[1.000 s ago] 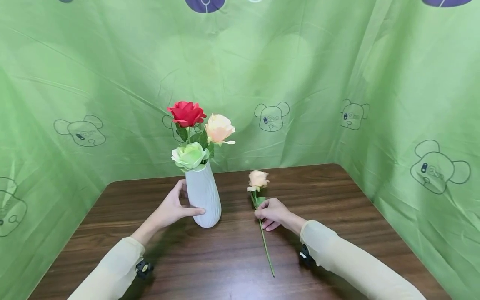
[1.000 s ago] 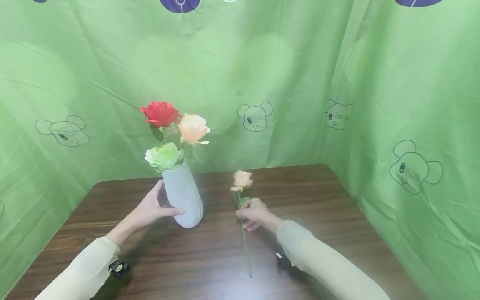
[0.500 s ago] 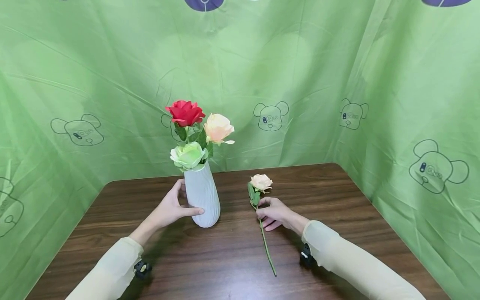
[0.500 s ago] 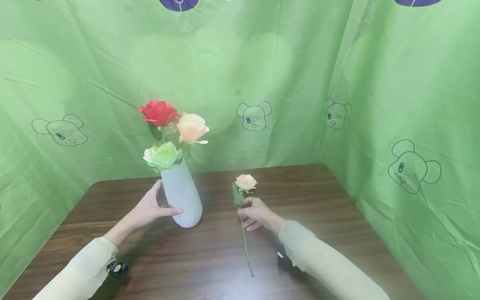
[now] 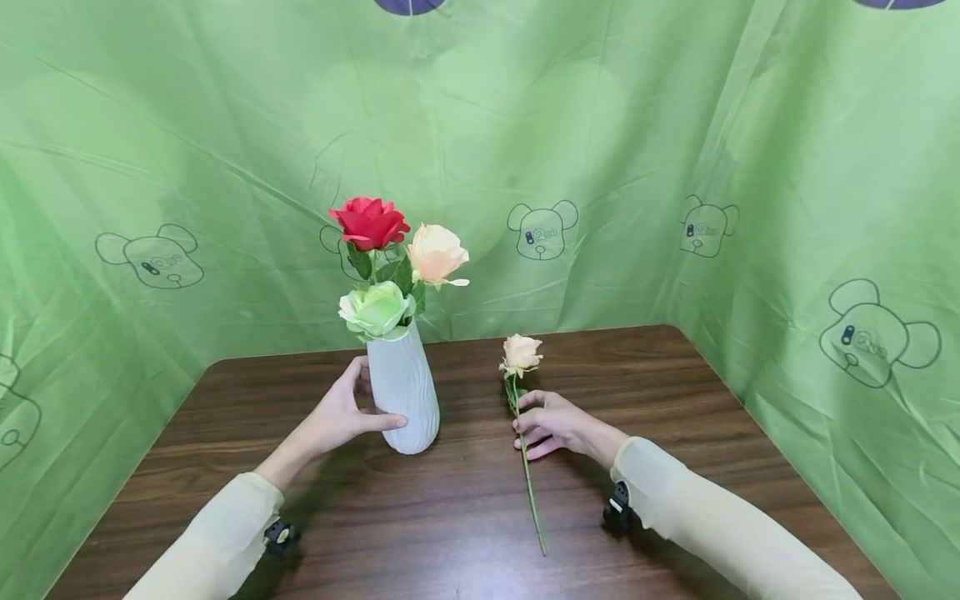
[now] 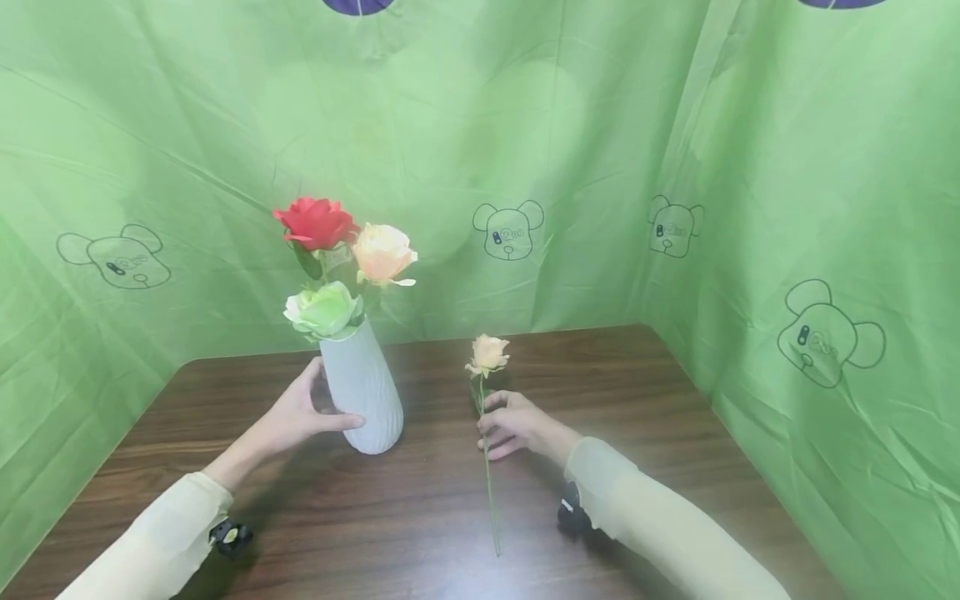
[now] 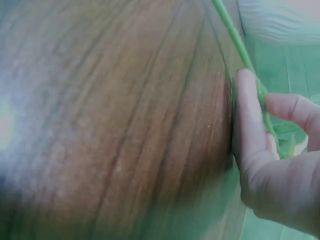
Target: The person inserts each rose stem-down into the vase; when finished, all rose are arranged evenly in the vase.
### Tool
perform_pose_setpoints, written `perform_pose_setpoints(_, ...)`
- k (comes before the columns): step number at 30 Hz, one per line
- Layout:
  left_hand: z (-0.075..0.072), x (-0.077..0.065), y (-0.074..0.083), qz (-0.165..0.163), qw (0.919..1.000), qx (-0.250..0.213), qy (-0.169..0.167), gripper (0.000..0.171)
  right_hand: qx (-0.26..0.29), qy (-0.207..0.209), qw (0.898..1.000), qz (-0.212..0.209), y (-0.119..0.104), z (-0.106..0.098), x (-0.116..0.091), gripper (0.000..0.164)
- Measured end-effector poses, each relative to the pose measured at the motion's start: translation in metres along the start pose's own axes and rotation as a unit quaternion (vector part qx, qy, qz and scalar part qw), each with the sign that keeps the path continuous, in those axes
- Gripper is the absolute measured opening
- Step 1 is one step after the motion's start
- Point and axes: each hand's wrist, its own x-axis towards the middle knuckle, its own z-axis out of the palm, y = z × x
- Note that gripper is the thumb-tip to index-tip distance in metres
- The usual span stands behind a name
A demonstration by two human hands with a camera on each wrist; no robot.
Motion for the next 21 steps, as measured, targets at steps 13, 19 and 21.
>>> perform_pose_setpoints(13,-0.002,0.002,0.006,0.004,1.0000,0.004,-0.006,0.087,0.069,-0.042,0.995,-0.056,-0.042,-0.011,-0.016,0.053)
perform_pose_setpoints(19,-0.001,0.000,0.006,0.000,1.0000,0.003,-0.005,0.088,0.112,-0.038,0.989,-0.091,-0.070,-0.013,-0.034,0.050)
perform_pose_setpoints(21,-0.001,-0.001,0.005,-0.001,1.0000,0.004,-0.004,0.088,0.122,-0.037,0.987,-0.102,-0.078,-0.014,-0.040,0.047)
